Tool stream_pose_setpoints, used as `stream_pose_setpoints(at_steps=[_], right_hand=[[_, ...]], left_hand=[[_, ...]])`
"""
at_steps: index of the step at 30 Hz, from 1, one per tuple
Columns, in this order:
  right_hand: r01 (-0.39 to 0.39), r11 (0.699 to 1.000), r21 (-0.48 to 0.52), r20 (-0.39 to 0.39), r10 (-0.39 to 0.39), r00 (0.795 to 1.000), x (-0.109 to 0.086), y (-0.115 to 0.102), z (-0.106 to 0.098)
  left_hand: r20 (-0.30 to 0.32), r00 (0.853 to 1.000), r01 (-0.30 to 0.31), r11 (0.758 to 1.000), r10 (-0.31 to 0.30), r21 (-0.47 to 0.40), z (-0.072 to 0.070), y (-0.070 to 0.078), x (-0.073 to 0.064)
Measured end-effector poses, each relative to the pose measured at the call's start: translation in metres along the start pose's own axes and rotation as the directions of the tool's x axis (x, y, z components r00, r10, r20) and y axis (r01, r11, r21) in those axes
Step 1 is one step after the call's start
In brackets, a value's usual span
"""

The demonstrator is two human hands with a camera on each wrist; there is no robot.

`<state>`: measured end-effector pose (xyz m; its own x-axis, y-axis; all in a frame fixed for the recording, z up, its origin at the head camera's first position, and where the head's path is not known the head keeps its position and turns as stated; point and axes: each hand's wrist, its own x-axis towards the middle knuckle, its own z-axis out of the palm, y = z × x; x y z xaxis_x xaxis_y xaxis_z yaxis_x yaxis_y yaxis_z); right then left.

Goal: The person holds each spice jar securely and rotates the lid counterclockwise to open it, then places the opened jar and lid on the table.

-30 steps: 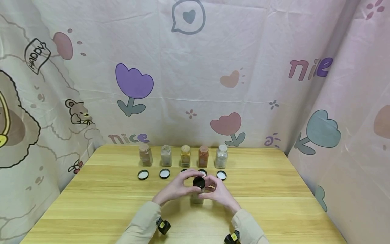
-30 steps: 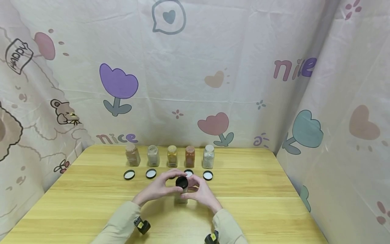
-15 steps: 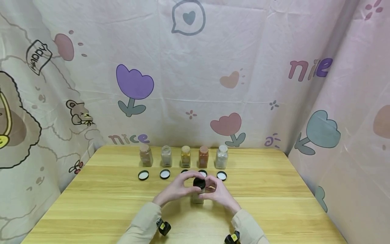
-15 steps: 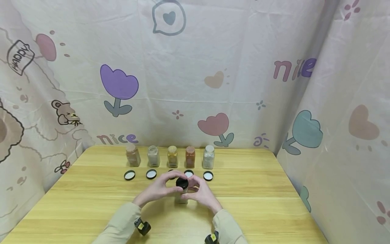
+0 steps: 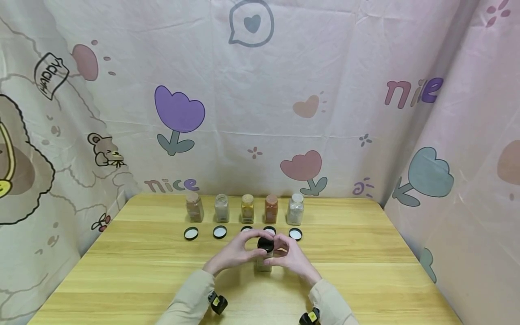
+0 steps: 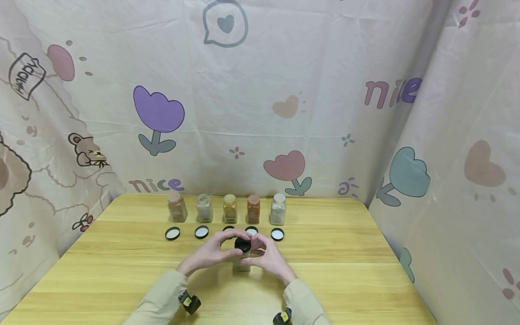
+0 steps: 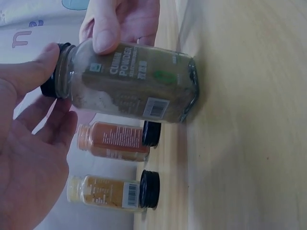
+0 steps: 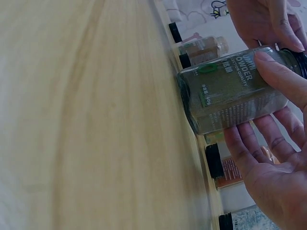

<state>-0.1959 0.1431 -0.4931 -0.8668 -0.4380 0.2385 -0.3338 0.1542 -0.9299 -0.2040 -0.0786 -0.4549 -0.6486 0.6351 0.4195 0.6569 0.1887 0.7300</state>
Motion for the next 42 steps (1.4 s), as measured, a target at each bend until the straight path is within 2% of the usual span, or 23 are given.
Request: stream_pose_setpoints(at_steps=[4,7,12,17,21,27,30,35,38,42], right_hand=[[0.002,1.000,0.010,-0.004,-0.002,1.000,-0.0001,0.0006,-0.0001],[-0.005,1.000,0.015,-0.003,0.005,1.000,-0.0002,0.0001,0.0001],[-0.017,1.000,0.010,-0.002,0.017,1.000,0.0002,-0.0003,0.0003],[-0.019,1.000,0.004,0.000,0.019,1.000,-0.0002,-0.0008,0.0000],[-0.009,1.000,0.009,0.000,0.009,1.000,-0.0004,-0.0014,0.0002],[-0.010,0.999,0.031,-0.003,0.010,1.000,-0.0003,-0.0022,0.0011],[-0.010,1.000,0.026,-0.005,0.010,1.000,0.0001,-0.0008,0.0008],[-0.002,1.000,0.000,-0.005,0.002,1.000,0.0005,0.0007,-0.0002],[0.003,1.000,-0.010,-0.004,-0.003,1.000,0.0005,0.0009,-0.0008],[-0.003,1.000,-0.001,-0.001,0.003,1.000,0.0003,0.0010,-0.0006]], left_hand=[[-0.054,0.998,-0.040,0.999,0.042,0.022,0.0045,-0.0006,0.0019],[-0.076,0.997,-0.029,0.999,0.032,0.041,0.0066,0.0006,0.0022],[-0.035,0.999,0.015,1.000,-0.015,0.019,0.0044,0.0033,0.0000],[-0.003,0.999,0.037,0.999,-0.037,0.003,0.0006,0.0058,-0.0009],[-0.037,0.999,0.025,1.000,-0.025,0.002,0.0023,0.0031,0.0000],[-0.091,0.994,-0.050,0.998,0.054,0.045,0.0081,-0.0028,0.0020],[-0.078,0.996,-0.035,0.998,0.039,0.053,0.0078,-0.0021,0.0009],[-0.019,1.000,0.019,1.000,-0.018,0.024,0.0040,0.0003,-0.0016],[-0.006,1.000,0.018,1.000,-0.018,0.021,0.0024,0.0007,-0.0012],[-0.032,0.999,-0.012,1.000,0.013,0.024,0.0029,-0.0003,0.0000]])
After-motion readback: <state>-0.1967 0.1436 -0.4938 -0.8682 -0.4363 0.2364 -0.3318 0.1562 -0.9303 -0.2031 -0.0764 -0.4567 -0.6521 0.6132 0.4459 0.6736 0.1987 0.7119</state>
